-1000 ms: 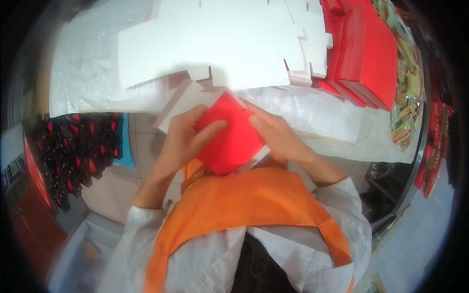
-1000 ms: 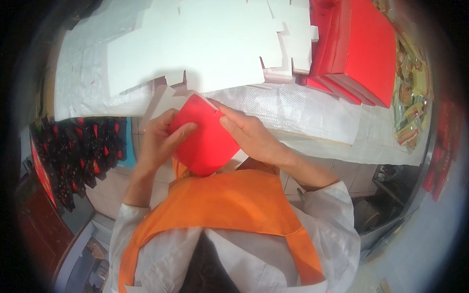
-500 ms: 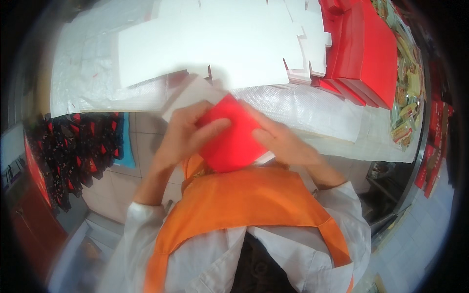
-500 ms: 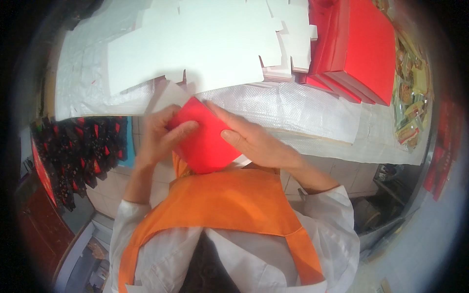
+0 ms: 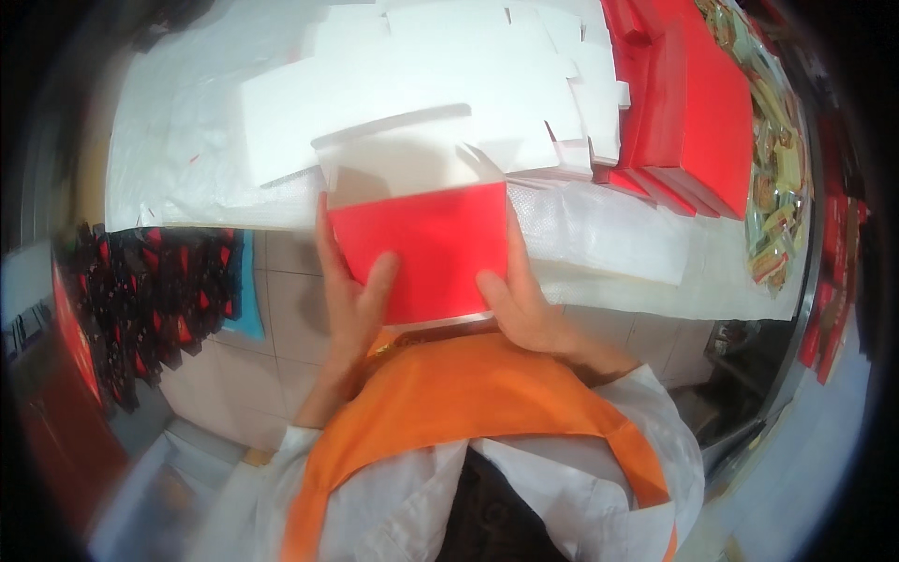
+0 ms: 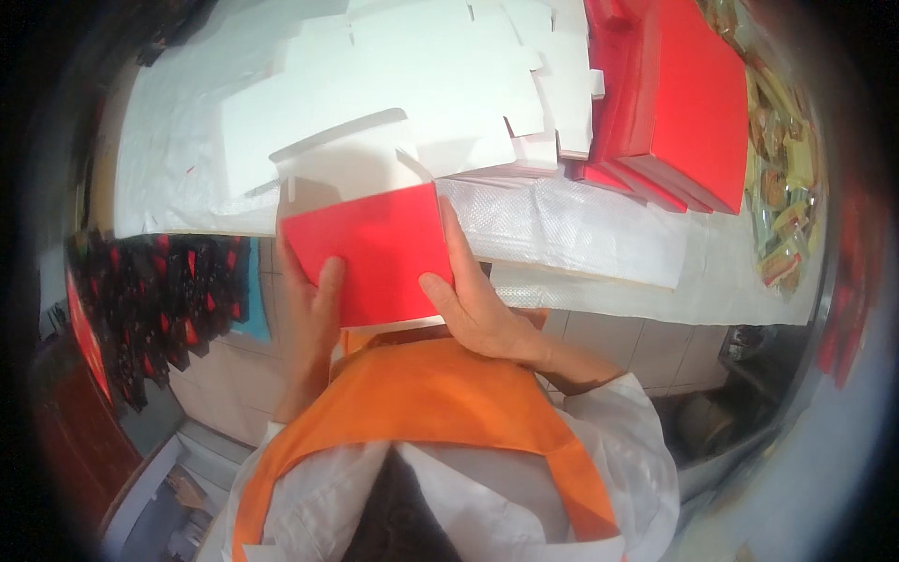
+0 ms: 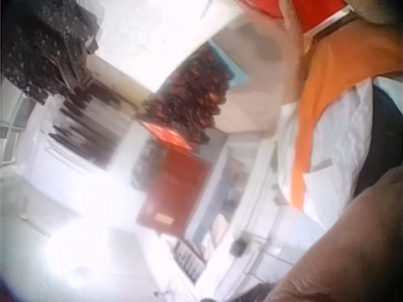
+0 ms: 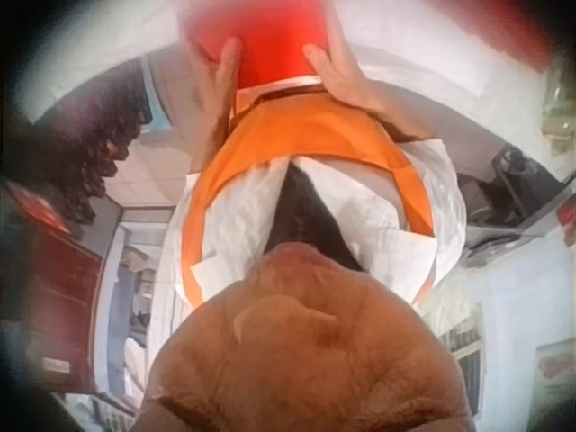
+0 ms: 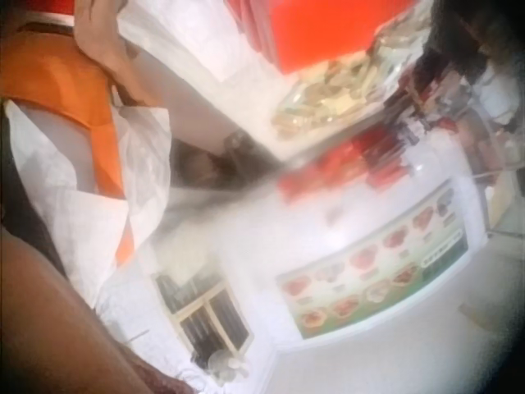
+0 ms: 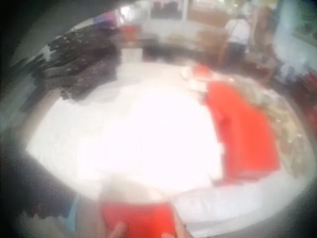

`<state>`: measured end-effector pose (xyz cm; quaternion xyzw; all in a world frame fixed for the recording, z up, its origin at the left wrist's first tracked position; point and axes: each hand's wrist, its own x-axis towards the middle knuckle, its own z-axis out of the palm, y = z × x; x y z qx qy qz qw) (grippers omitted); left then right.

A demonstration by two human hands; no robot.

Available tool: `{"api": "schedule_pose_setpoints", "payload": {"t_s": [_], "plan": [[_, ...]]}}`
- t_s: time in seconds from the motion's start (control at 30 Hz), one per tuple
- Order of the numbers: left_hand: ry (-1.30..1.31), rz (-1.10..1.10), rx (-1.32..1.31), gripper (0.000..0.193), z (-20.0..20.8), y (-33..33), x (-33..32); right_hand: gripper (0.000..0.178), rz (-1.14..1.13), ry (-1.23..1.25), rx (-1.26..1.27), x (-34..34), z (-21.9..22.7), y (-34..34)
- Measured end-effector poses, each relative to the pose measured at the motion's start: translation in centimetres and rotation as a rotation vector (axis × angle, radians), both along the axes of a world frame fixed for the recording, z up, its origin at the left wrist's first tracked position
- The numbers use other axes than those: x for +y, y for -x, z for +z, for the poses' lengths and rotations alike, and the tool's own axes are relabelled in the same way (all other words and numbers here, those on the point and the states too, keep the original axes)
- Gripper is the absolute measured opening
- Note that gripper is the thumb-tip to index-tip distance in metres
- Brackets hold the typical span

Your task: The person assembles small red boxes by folding white flat-pack cardboard pieces and inserting them into red covers. They repeatedly pick up a white piece, fold it into a box shape, and place it into a red cover, then set the finished unit into a larger tray. The process is repetitive and performed by hand.

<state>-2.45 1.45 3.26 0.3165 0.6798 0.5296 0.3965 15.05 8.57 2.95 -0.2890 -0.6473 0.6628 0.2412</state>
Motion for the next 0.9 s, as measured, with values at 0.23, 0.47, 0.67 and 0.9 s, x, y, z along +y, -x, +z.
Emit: {"api": "schedule_pose_setpoints", "payload": {"t_s": [0.23, 0.47, 0.67, 0.9], "plan": [[-0.045, -0.1, -0.277, 0.07, -0.4, -1.1, -2.0, 0.044, -0.117, -0.016, 0.074, 0.8, -0.6, -0.6], [-0.006, -0.243, -0.005, 0.026, -4.2, 0.3, -4.0, 0.019, -0.259, 0.052, 0.045, -0.7, -4.0, -1.2], [-0.442, 0.121, -0.057, 0.031, -3.6, -2.0, -1.2, 0.013, -0.466, 0.297, 0.312, -0.9, -3.5, 0.6], [-0.032, -0.016, 0.036, 0.022, -0.7, -1.4, -0.2, 0.013, -0.425, 0.264, 0.192, -0.2, -2.4, 0.9]]}}
